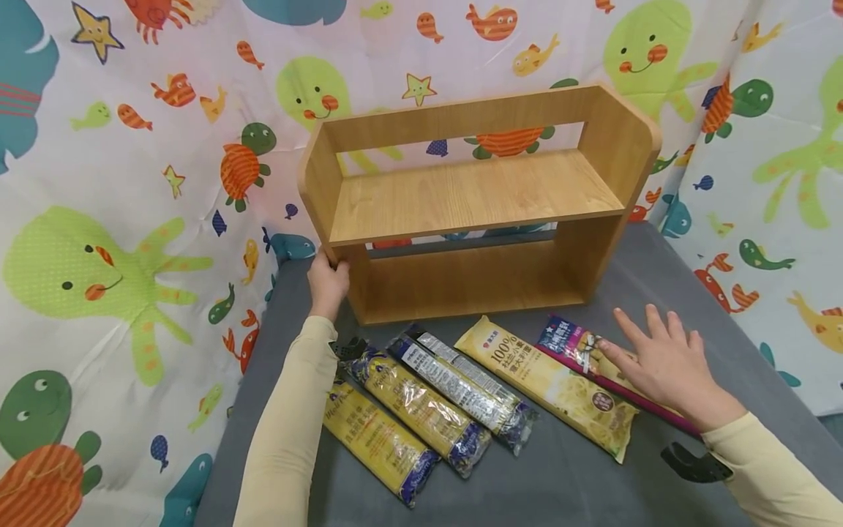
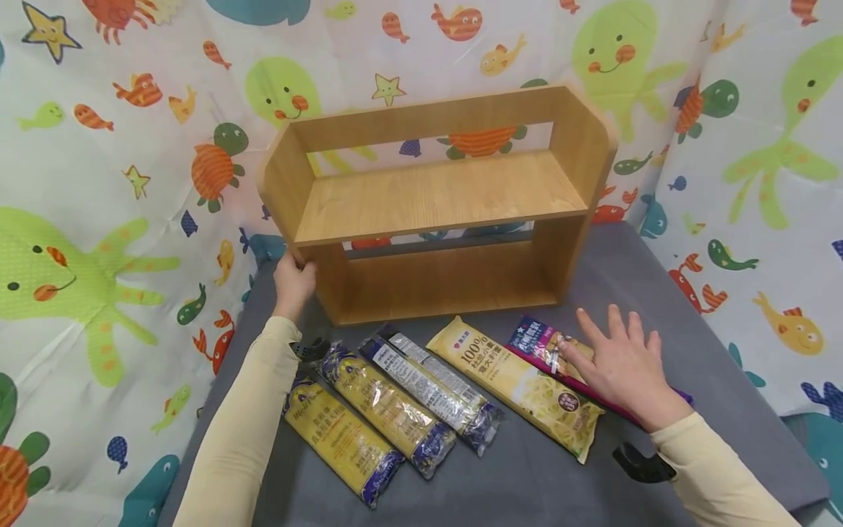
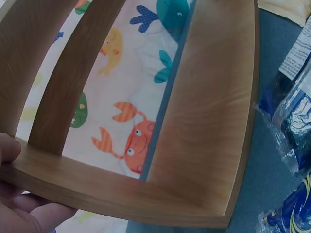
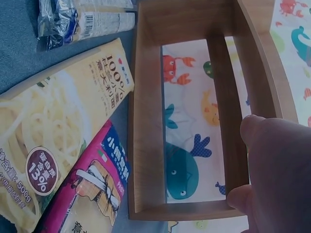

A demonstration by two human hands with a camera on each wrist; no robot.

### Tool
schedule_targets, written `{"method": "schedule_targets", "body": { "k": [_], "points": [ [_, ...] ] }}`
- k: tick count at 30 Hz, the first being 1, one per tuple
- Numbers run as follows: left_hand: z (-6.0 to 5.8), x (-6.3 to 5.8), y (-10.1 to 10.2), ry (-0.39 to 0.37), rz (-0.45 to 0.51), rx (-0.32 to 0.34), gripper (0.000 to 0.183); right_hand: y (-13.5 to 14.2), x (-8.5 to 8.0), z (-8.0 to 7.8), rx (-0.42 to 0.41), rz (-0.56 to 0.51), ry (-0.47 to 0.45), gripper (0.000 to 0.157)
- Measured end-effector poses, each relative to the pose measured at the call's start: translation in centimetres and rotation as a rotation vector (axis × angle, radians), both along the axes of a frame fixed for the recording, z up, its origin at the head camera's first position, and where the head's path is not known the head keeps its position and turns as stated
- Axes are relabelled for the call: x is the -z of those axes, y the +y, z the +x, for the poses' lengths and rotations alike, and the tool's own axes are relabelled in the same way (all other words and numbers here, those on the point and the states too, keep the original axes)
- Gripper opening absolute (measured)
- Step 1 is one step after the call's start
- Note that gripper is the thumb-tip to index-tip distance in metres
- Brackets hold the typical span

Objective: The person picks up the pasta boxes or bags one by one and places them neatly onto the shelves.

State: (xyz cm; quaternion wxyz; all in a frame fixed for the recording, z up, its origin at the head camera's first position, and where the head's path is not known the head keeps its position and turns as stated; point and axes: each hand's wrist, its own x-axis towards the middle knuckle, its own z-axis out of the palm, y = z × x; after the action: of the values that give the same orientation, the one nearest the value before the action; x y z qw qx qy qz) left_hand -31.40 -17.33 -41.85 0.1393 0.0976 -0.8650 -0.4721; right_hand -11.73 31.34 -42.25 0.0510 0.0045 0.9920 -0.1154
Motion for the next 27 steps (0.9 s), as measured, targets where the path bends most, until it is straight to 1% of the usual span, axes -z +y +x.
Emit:
{"method": "schedule_targets", "body": {
  "k": [8,14,18,22,25,27],
  "points": [
    [0.0,0.0,-0.2,0.0,-0.004,0.014,0.045,1.5,0.1,-0.7,-0.026,-0.036,-0.022,0.086],
    [0.0,0.2,-0.3,0.007,-0.001,0.027,0.045,3.3,0.6,-1.5,-0.015,-0.092,-0.088,0.088],
    [0.0,0.4,-0.4,0.022,-0.001,0.028,0.045,4.8,1.8,-1.8,-0.036,-0.12,-0.114,0.087],
    [0.1,0.5,-0.4,0.044,-0.018,0.022,0.044,6.3,3.5,-1.9,-0.101,-0.141,-0.121,0.082],
    [0.0,0.7,-0.3,0.042,-0.016,0.022,0.044,7.4,4.7,-1.8,-0.132,-0.145,-0.133,0.079],
    [0.0,0.8,-0.3,0.036,-0.011,0.024,0.044,8.1,5.5,-1.7,-0.135,-0.145,-0.143,0.08]
  ]
}}
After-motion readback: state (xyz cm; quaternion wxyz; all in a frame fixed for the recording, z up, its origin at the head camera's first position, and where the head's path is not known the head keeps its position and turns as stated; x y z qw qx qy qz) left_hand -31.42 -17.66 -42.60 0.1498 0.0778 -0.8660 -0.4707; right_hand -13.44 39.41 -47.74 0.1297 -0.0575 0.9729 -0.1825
